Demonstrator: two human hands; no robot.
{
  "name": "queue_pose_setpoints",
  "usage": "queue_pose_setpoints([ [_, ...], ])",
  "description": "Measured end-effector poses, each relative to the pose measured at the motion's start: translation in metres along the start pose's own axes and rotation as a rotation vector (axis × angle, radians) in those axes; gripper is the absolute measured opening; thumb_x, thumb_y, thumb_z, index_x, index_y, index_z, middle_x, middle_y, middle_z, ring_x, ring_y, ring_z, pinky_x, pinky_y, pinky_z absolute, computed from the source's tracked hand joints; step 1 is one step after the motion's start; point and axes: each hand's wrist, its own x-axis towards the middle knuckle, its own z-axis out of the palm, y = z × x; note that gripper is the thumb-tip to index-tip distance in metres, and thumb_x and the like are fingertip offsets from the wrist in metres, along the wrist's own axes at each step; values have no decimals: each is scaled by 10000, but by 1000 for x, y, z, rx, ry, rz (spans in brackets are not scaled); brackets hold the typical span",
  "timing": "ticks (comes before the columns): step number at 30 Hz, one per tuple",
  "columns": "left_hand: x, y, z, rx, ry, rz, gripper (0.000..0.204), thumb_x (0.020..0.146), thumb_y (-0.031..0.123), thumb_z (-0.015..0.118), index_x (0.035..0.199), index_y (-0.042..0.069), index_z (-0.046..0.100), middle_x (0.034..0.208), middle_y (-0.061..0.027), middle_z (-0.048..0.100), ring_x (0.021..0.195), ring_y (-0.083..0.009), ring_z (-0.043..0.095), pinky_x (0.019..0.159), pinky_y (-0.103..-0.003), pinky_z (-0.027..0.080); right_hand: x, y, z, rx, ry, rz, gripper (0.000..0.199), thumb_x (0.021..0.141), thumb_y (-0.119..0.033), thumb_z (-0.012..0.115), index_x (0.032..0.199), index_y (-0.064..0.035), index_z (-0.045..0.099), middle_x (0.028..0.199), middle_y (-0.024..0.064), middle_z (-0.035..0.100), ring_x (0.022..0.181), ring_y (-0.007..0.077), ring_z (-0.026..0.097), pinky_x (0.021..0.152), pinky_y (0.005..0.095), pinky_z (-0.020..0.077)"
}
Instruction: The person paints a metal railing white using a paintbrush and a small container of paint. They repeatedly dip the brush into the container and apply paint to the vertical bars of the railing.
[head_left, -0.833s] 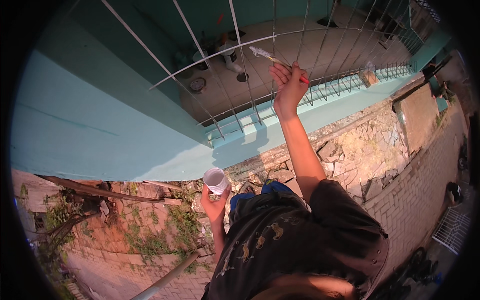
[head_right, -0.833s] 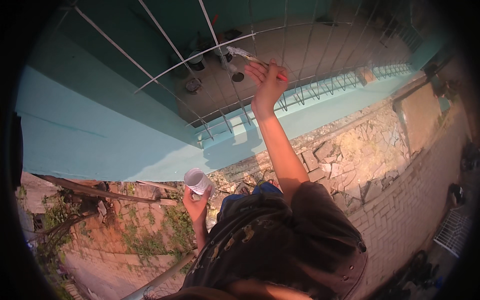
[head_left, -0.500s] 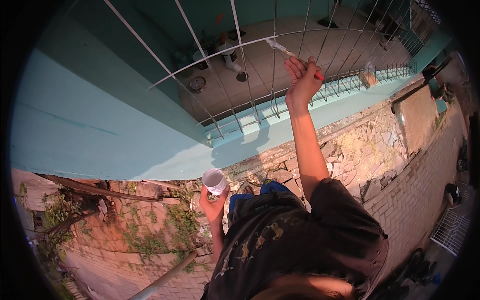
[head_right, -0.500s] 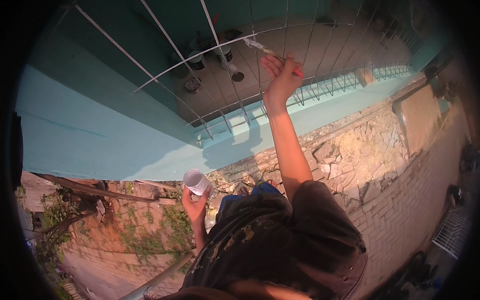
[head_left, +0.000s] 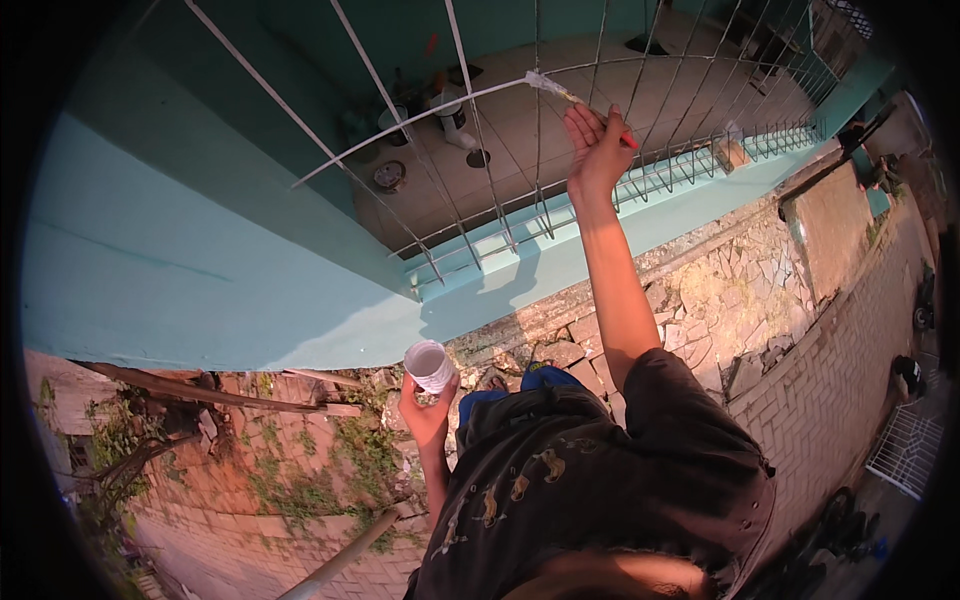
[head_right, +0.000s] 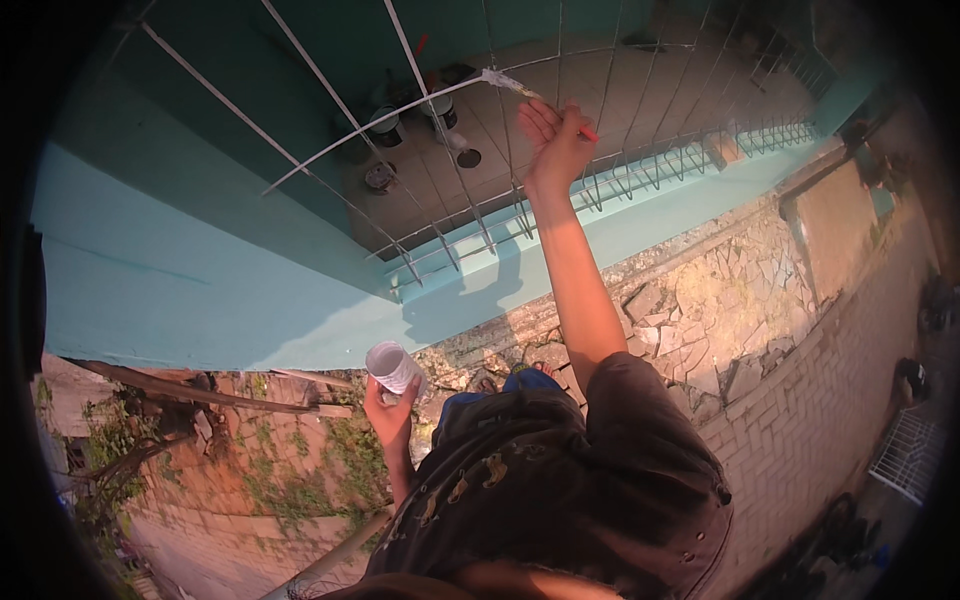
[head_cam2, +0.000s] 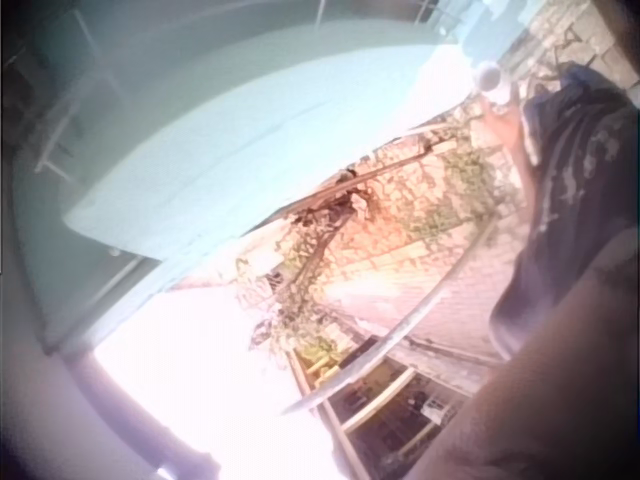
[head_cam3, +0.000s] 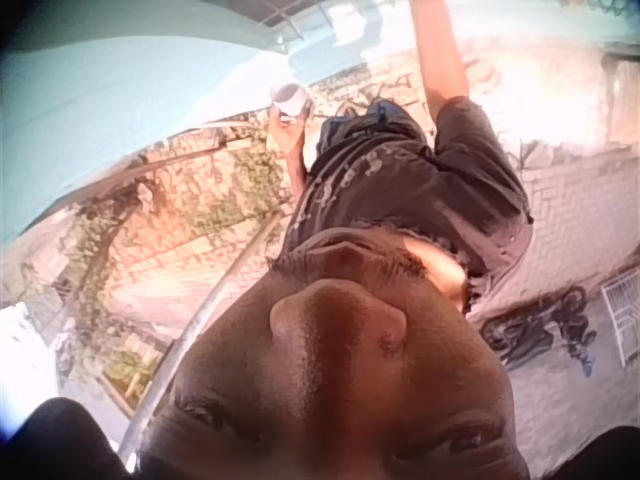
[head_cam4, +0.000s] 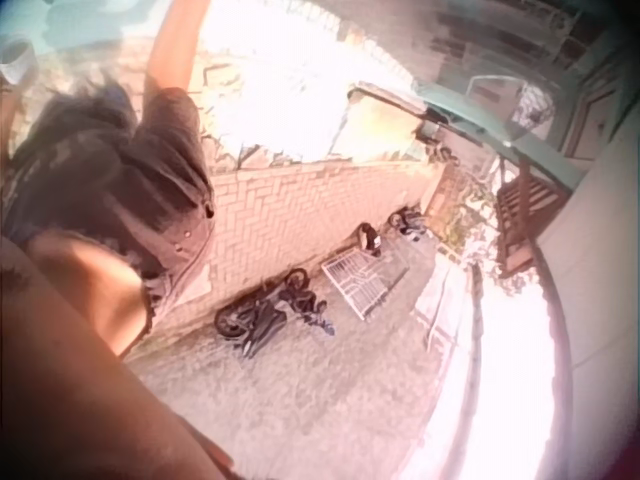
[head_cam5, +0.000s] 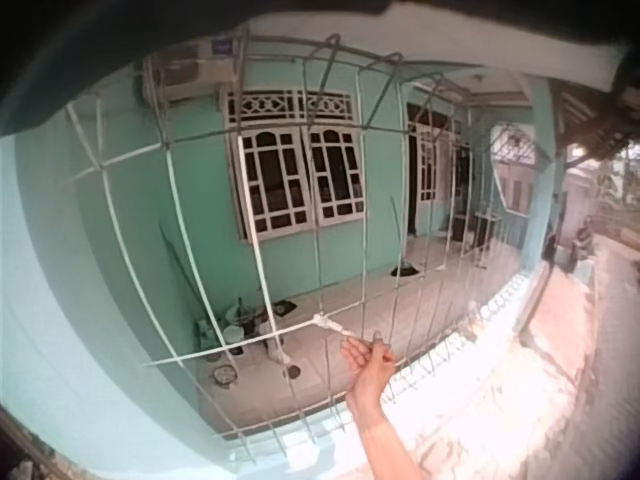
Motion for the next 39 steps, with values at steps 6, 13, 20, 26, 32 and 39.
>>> queue_pose_setpoints([
  [6, 0, 2, -2, 11, -20, 10, 481, 820, 40, 814, 1265, -2, 637, 1124, -62, 704, 1031, -150, 645, 940, -321, 488, 0, -2, -15, 68, 0, -128, 225, 1057, -207, 568, 1041, -10, 461, 990, 261, 677, 864, 300, 727, 812, 392, 643],
  [13, 2, 5, -1, 24, 0, 3, 475, 811, 70, 842, 1241, 3, 652, 1086, -55, 719, 990, -138, 651, 912, -314, 494, -7, 26, -44, 77, -62, -51, 274, 1046, -208, 608, 1173, 12, 505, 979, 230, 681, 871, 277, 719, 845, 386, 623],
  [20, 4, 7, 1, -2, -15, -22, 487, 809, 75, 848, 1249, 5, 650, 1091, -53, 717, 1001, -142, 647, 911, -316, 495, -7, 25, -42, 47, -96, -49, 282, 1052, -210, 605, 1180, 22, 509, 998, 237, 687, 875, 284, 725, 861, 388, 625],
  [26, 4, 6, 3, 4, -19, -23, 485, 804, 84, 855, 1238, 7, 652, 1095, -61, 716, 1016, -148, 646, 926, -320, 490, -9, 17, -39, 86, -111, -79, 272, 1052, -208, 603, 1179, 16, 515, 1013, 245, 693, 897, 297, 729, 865, 396, 628],
  [32, 6, 7, 5, 17, -25, -17, 475, 804, 79, 853, 1229, 8, 654, 1101, -64, 717, 1022, -152, 647, 932, -324, 489, -10, 17, -42, 18, -71, -74, 284, 1054, -217, 601, 1179, 21, 510, 1011, 252, 689, 904, 305, 729, 866, 402, 628],
  [39, 4, 6, 5, -10, -19, -21, 477, 798, 101, 859, 1221, 15, 656, 1089, -60, 717, 1000, -135, 645, 915, -316, 490, -3, 21, -33, 35, -139, -89, 295, 1052, -239, 607, 1171, 14, 513, 1014, 242, 692, 900, 285, 728, 866, 384, 625],
])
